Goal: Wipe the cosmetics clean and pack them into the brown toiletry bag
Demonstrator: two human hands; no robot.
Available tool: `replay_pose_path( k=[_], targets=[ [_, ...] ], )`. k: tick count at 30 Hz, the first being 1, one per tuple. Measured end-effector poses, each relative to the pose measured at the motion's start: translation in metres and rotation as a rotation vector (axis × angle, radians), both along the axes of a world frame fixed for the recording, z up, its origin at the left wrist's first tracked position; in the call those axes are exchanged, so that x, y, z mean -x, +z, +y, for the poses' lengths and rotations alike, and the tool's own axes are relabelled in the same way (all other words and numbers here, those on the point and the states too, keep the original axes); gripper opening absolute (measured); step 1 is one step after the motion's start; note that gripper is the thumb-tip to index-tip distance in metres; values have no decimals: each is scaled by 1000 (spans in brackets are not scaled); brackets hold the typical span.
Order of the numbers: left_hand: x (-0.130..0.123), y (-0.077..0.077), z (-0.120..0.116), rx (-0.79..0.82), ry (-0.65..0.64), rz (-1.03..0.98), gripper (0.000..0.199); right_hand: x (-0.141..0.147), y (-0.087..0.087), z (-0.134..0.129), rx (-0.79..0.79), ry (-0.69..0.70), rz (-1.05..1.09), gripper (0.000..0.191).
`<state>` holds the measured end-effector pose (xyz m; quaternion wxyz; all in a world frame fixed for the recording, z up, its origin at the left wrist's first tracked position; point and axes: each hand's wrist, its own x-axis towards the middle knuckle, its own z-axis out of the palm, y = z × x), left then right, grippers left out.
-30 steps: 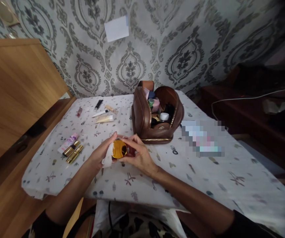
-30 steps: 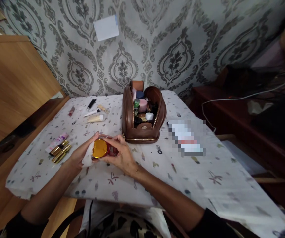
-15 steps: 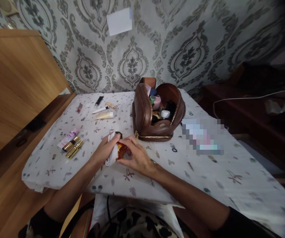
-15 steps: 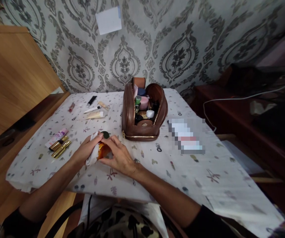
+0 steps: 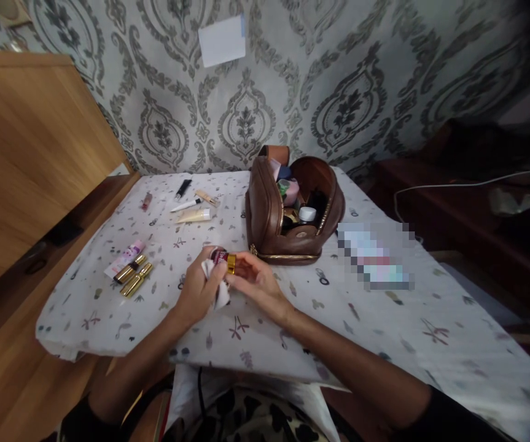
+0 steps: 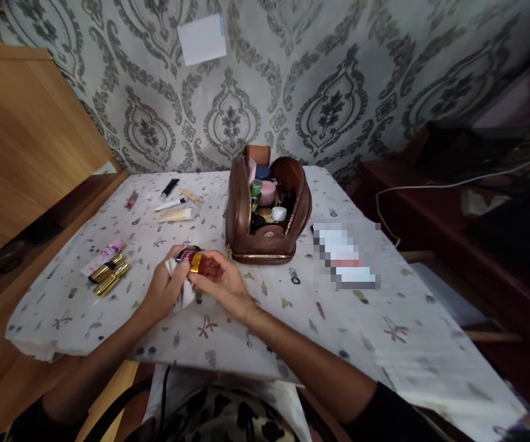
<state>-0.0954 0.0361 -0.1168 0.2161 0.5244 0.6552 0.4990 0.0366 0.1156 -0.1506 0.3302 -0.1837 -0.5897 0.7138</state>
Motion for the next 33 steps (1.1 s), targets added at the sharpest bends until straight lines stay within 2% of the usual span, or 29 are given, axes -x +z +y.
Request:
replay_pose_path(
  k=[1,5,11,16,22,25,27,31,33],
  targets=[
    [-1,-4,-1,-25,0,51,42,0,1,0,79,20,21,42],
    [2,-12,-3,-68,-14,235,70,2,4,-1,267,62,83,41],
    [10,-7,-3,-36,-96,407,67,3,3,3,404,170,-17,54],
    [17,0,-7,-22,-148,366,58,2,3,2,547,378,-96,66],
    [14,-4,-6,-177,-176,166,55,4,-2,3,703,525,-15,69],
    [8,-7,-4,-184,-122,47,55,5,-7,4,753,534,53,63],
    [4,-7,-2,-173,-36,-7,58,4,-7,3,747,494,86,58],
    [-3,-5,1,-60,261,-86,63,1,-4,4,624,388,146,53],
    [-2,-3,4,7,305,-159,60,0,-1,6,537,318,166,49]
  ],
)
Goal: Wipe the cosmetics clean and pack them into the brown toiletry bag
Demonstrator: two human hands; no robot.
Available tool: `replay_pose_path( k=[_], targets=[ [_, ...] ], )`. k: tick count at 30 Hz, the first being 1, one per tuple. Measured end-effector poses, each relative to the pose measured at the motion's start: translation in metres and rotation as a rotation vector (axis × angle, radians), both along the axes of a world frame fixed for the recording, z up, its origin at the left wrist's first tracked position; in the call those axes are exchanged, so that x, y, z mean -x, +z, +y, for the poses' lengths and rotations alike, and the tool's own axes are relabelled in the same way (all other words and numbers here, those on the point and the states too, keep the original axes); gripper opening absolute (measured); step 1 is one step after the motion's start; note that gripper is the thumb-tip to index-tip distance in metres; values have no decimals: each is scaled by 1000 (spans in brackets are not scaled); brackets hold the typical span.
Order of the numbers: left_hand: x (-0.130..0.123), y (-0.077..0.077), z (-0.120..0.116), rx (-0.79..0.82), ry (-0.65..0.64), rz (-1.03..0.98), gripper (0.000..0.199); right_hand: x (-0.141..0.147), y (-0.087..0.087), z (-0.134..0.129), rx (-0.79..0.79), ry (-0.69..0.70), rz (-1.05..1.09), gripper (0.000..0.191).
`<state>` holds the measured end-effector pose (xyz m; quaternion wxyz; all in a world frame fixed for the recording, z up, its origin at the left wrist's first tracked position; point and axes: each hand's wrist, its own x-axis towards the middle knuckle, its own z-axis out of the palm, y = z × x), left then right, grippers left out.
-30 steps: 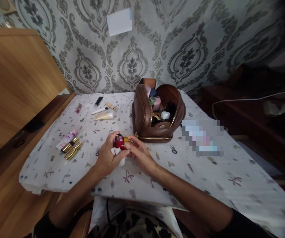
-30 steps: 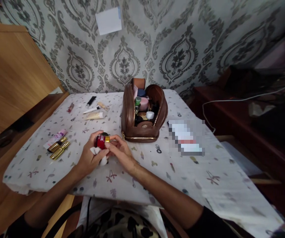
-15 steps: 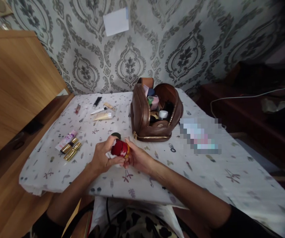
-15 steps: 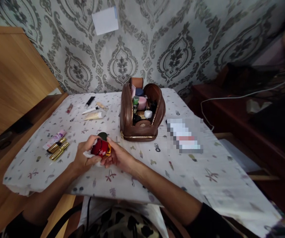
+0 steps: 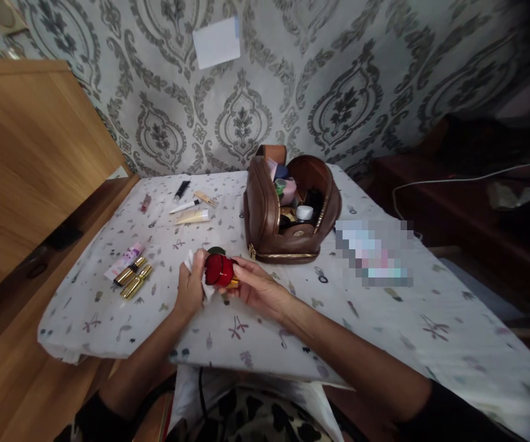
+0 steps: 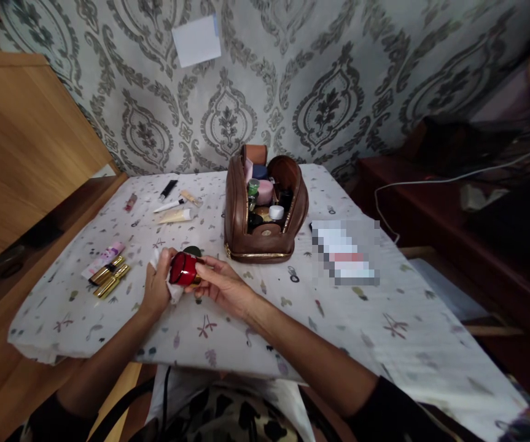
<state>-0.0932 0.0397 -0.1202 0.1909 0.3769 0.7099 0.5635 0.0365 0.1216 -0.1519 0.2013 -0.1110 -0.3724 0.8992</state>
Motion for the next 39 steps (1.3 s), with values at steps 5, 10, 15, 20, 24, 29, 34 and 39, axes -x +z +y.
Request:
replay_pose_path(
  k=[5,10,15,20,24,29,34,39],
  targets=[
    [11,2,4,66,-163,-94,56,-2,2,6,-323,-137,-68,50],
    [24,7,1,116,-462,-22,43,-3,-1,7,-821,-247,-122,50],
    [18,16,-8,182,-540,297,31,-2,-3,0,-1100,-416,-179,44],
    [8,14,-13,139,-428,457,35,-3,4,-4,-856,-373,-178,41],
    [11,8,-14,-20,-403,505,33,-3,10,-4,-490,-245,-126,49],
    [15,-3,-11,-106,-367,549,43,0,9,-2,-280,-170,-106,61],
    [15,-4,-7,-86,-332,489,41,0,9,1,-308,-183,-84,63],
    [21,-4,-10,-127,-356,432,43,-13,24,3,-485,-236,-108,57]
  ],
)
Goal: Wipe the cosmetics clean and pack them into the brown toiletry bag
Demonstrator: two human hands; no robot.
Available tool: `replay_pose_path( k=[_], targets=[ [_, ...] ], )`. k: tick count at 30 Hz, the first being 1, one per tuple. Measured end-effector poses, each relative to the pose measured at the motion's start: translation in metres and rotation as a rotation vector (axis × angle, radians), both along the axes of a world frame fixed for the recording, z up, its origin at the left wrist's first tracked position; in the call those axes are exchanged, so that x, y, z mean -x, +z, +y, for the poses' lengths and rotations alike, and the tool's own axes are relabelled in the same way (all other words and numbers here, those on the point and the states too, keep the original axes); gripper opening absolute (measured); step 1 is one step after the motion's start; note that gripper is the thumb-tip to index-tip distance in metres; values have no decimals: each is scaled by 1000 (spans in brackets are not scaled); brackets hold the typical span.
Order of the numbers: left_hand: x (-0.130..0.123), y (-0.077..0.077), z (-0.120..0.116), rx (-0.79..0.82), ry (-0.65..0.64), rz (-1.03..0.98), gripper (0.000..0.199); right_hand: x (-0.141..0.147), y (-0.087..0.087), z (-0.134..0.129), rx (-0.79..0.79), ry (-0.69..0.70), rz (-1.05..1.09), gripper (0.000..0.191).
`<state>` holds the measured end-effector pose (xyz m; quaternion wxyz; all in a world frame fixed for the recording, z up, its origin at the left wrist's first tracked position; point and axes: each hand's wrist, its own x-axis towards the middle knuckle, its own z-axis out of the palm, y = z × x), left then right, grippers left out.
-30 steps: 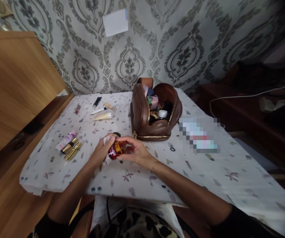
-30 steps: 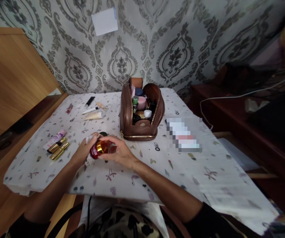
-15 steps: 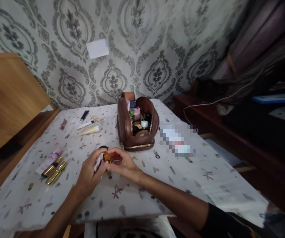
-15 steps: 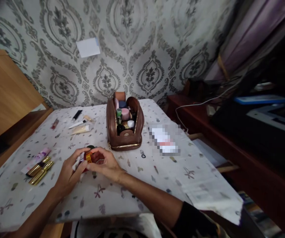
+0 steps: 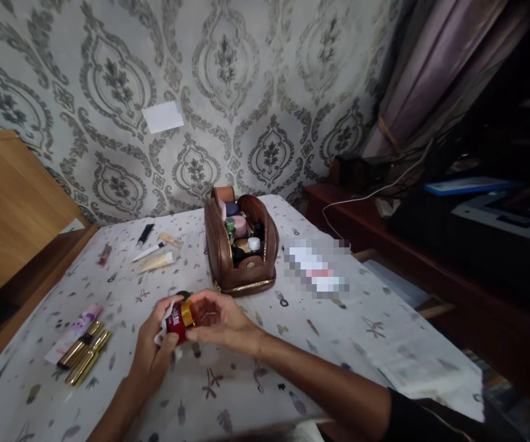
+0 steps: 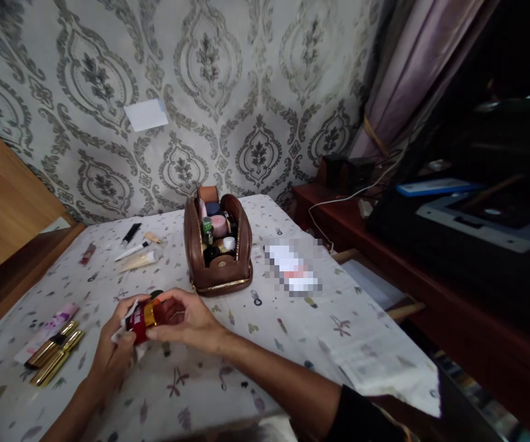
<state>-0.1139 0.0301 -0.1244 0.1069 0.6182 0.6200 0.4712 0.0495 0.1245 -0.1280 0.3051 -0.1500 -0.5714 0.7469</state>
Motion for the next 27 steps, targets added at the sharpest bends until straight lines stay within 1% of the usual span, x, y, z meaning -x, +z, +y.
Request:
replay_pose_path(
  k=[2,5,6,9,11,14,15,17,20,22,24,27],
  targets=[
    [3,-1,-1,-21,-14,-5,45,-14,14,5,-167,-43,-27,52],
    [6,-4,0,-63,-1,-1,43,-42,43,21,-470,-167,-62,48],
    [6,-5,1,-73,6,1,41,-53,53,29,-544,-232,-77,49],
    [9,-10,3,-58,31,6,38,-79,81,60,-673,-459,-150,47],
    [11,-12,3,-35,53,4,39,-89,93,84,-757,-644,-207,45],
    [15,-11,3,-21,98,-33,43,-95,98,116,-965,-779,-407,43],
    [17,-10,3,-24,125,-57,43,-95,98,124,-1030,-794,-479,43],
    [21,-8,4,-36,206,-115,44,-93,95,135,-1132,-773,-586,43],
    [31,-6,2,-37,356,-169,47,-86,97,140,-1238,-661,-702,37],
    [37,-8,-1,-18,426,-178,50,-82,101,140,-1302,-582,-798,31],
    [42,-10,-4,0,450,-163,51,-77,107,140,-1355,-525,-901,28],
    [44,-14,-6,38,427,-113,50,-71,117,142,-1423,-467,-1022,31]
  ],
)
